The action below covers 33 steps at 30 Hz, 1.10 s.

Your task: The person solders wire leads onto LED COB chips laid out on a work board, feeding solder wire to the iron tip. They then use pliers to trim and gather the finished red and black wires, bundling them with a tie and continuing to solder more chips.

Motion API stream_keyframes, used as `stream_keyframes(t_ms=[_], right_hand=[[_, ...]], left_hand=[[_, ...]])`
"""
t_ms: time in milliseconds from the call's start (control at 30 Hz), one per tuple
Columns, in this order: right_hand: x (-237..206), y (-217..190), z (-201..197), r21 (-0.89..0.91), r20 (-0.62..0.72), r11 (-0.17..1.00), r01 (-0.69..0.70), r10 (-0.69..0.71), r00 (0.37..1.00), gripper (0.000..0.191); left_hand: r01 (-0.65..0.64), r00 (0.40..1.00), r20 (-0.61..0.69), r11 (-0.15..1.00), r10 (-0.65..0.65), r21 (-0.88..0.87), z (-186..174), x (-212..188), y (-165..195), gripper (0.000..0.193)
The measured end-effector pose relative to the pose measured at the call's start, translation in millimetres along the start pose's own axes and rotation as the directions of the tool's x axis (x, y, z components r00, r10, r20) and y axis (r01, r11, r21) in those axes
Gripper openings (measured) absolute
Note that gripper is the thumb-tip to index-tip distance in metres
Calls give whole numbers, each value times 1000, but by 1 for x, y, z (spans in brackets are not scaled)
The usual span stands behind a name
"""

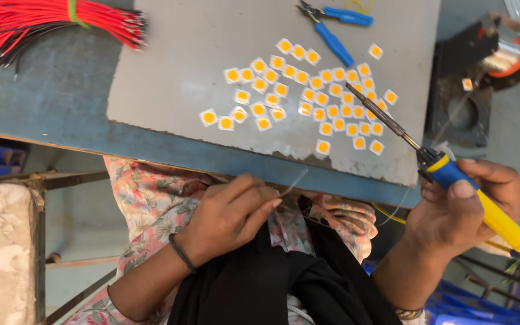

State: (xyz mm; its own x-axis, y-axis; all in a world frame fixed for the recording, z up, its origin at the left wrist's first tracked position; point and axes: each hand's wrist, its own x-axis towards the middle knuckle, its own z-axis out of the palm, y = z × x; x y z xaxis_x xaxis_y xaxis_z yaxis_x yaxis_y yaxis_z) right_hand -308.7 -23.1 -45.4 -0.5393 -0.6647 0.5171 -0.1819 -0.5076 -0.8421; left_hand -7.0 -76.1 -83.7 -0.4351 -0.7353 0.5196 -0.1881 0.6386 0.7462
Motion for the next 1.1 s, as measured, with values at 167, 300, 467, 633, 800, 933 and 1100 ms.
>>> stream_keyframes(t_ms=[167,300,467,633,800,933,1100], right_hand=[[-18,-39,-84,-15,-48,999,32,-33,998,34],[-31,-56,-127,-44,-113,998,47,-51,992,41],[-42,-51,-139,-109,-138,992,56,-71,988,54],[-20,-35,-124,-158,-128,986,46,-66,990,56],[5,-10,-105,-126,-161,992,6,-26,987,54],[17,16,-81,-159,-137,987,8,-31,990,52],[30,20,-63,-294,-267,955,26,-108,958,46]], left_hand=[[10,999,-51,999,-12,-50,51,-3,67,8],[90,954,300,974,-24,-207,79,-10,87,7],[293,802,553,956,-226,-34,82,-32,57,11],[25,928,355,969,-114,245,35,2,62,23],[5,989,145,982,-32,186,-38,61,103,17],[-102,995,29,978,98,184,-59,76,71,18],[-140,988,102,968,121,208,-90,105,32,21]])
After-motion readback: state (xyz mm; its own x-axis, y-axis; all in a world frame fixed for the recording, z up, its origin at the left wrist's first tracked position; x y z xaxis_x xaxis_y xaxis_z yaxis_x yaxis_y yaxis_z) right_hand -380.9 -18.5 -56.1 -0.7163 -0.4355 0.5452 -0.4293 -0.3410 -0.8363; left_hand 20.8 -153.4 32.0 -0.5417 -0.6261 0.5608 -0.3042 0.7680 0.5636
